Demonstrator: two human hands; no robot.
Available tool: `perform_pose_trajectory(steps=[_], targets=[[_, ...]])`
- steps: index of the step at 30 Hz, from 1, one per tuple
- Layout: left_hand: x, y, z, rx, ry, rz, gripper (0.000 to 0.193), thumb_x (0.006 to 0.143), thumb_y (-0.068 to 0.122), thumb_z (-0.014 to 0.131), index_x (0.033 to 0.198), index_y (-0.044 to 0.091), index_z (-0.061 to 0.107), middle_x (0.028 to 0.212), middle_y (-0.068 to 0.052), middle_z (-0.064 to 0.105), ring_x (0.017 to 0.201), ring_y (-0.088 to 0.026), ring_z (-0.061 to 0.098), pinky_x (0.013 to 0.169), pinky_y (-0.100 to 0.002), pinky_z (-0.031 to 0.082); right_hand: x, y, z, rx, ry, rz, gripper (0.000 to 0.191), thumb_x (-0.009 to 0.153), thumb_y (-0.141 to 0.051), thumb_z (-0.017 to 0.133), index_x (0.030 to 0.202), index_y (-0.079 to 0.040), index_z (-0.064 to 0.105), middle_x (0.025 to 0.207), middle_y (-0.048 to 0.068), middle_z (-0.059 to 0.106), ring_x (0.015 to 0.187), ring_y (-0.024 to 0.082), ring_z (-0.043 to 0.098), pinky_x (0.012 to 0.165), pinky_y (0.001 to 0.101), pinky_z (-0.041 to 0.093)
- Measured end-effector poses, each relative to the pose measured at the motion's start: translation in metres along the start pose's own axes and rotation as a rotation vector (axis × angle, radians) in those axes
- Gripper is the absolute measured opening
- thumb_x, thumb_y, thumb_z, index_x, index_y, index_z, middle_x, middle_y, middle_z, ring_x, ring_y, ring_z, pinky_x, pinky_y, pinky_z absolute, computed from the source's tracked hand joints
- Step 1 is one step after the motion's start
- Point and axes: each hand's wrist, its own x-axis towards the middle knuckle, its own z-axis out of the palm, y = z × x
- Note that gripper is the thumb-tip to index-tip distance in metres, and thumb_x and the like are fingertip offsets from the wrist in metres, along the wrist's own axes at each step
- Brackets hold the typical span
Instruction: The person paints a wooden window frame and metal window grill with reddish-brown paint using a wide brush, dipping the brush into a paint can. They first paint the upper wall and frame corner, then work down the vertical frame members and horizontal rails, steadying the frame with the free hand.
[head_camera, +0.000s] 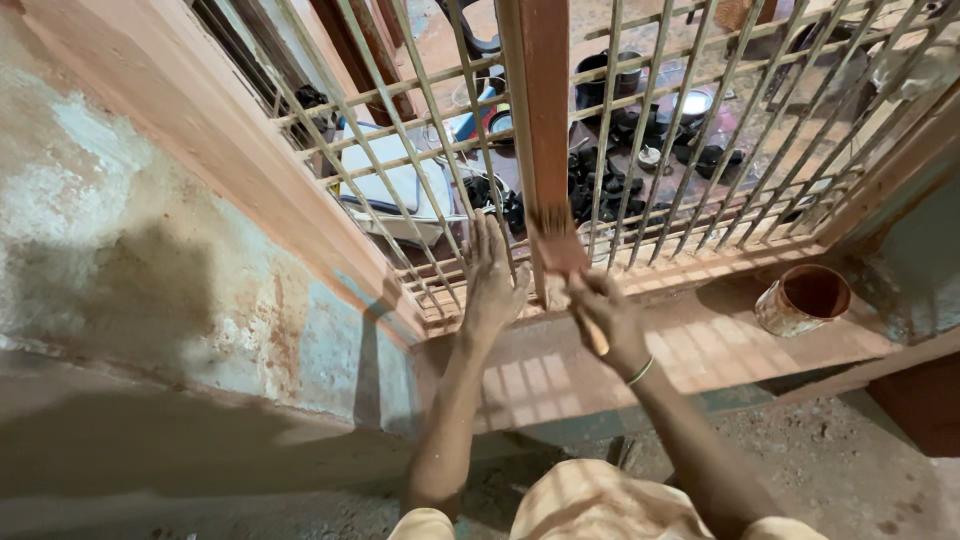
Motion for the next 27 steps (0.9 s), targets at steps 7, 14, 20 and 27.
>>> perform_pose_trajectory(steps=[7, 14, 20, 27], targets=[[-0.001, 0.013, -0.005, -0.021, 0.009, 0.022, 0.098, 0.091, 0.020, 0.069, 0.159, -0.011, 0.005, 0.167, -0.032, -0.001, 0.156, -0.042, 0.003, 0.128, -0.047, 0.003, -0.012, 0.006, -0.003, -0.032, -0.152, 0.117, 0.023, 0.089, -0.009, 0.073, 0.112, -0.008, 0.075, 0.115, 0.016, 0.072, 0.098, 0.032, 0.071, 0.080, 0.0394, 0.061], [0.003, 0.016, 0.000, 0.034, 0.156, 0.176, 0.090, 0.090, 0.013, 0.068, 0.157, -0.014, 0.016, 0.166, -0.033, 0.010, 0.158, -0.046, 0.011, 0.131, -0.053, 0.007, 0.023, -0.004, -0.035, 0.003, 0.137, -0.179, 0.034, 0.092, -0.005, 0.074, 0.126, -0.010, 0.070, 0.127, 0.024, 0.067, 0.107, 0.033, 0.072, 0.083, 0.0364, 0.061], [0.001, 0.022, -0.001, -0.024, 0.107, 0.121, 0.091, 0.088, 0.012, 0.069, 0.158, -0.010, 0.015, 0.168, -0.031, 0.008, 0.157, -0.044, 0.005, 0.128, -0.054, 0.002, 0.036, -0.013, -0.048, -0.117, 0.139, -0.279, 0.036, 0.093, -0.007, 0.073, 0.128, -0.009, 0.069, 0.126, 0.025, 0.066, 0.108, 0.037, 0.071, 0.088, 0.0396, 0.062], [0.006, 0.029, -0.012, 0.026, -0.029, 0.001, 0.098, 0.092, 0.020, 0.067, 0.158, -0.005, -0.002, 0.167, -0.028, -0.005, 0.156, -0.038, -0.001, 0.127, -0.050, -0.001, -0.001, -0.004, -0.023, -0.047, -0.195, 0.083, 0.031, 0.092, -0.011, 0.067, 0.122, -0.008, 0.071, 0.125, 0.021, 0.069, 0.104, 0.038, 0.072, 0.085, 0.0431, 0.062]])
